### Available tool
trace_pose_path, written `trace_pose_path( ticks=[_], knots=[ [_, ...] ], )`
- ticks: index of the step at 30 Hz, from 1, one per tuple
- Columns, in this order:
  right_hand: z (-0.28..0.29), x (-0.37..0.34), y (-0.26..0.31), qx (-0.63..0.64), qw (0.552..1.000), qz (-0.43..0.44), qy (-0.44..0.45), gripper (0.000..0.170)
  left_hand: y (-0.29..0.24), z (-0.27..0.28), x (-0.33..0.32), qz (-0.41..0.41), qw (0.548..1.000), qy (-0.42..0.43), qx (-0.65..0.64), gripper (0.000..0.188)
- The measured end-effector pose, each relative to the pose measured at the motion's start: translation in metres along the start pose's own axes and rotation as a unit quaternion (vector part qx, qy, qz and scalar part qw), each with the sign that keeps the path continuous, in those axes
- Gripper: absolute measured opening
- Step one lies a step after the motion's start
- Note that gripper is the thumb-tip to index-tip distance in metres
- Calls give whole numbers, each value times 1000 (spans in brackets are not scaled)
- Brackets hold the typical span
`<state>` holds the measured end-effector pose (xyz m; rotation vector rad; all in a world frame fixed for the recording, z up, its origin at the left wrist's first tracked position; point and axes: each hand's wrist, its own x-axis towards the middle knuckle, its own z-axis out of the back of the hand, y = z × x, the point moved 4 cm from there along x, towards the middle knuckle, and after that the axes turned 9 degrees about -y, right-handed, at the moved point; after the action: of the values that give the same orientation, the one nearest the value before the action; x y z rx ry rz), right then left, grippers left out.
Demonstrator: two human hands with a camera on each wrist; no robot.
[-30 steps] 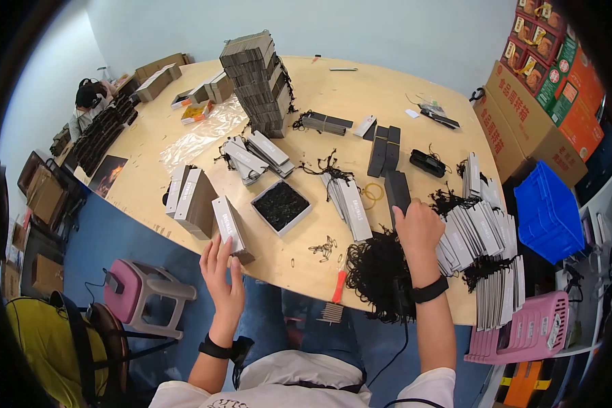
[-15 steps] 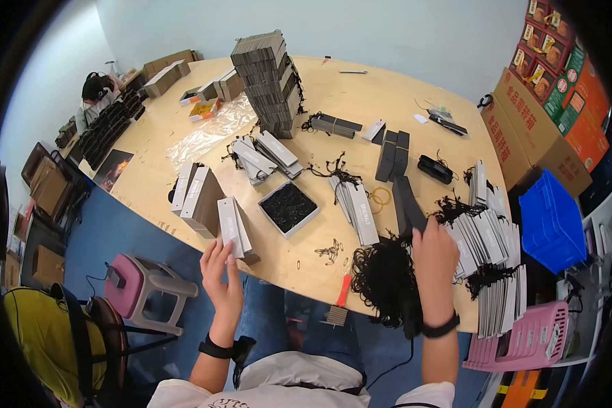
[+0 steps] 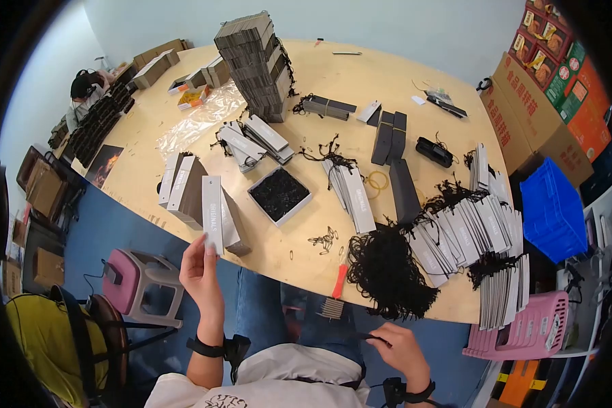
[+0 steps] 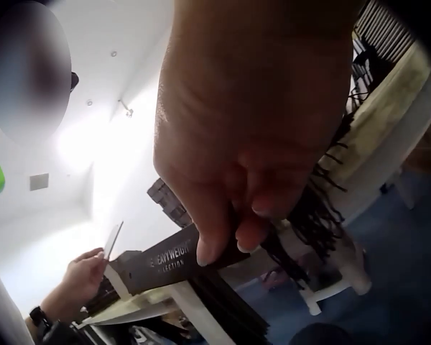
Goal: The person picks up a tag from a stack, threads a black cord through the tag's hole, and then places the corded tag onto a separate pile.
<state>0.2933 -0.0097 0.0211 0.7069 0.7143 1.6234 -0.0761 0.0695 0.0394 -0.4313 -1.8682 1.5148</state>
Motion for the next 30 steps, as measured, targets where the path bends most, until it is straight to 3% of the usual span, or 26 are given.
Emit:
trace_pose_path(
  ticks=[5,12,14,18,27,28,30],
  knots=[
    [-4,-6,-16,19,999,-36,-17,16,8,-2,-2,32,999,-14,-37,24],
    [-11,-4,-23,14,999,-29,-20,14,7,-5,2,9,1000,-4,-9,31],
    [-12,-6,-23,3,1000,-15,-24,14,9,-8,3,47,999,8,7,36],
    [-16,-8,-23,-14,999,6,-46,13,14,-9,8,75,997,21,-2,18],
    [-21,-9,-27,1,997,11,-78,11,19,-12,17,168,984,60,-18,18],
    [-21,-9,-27,1,997,12,-79,11,22,-13,17,167,984,61,-19,18],
    [-21,-9,-28,4,997,14,-82,11,20,-13,19,52,998,27,33,22]
  ],
)
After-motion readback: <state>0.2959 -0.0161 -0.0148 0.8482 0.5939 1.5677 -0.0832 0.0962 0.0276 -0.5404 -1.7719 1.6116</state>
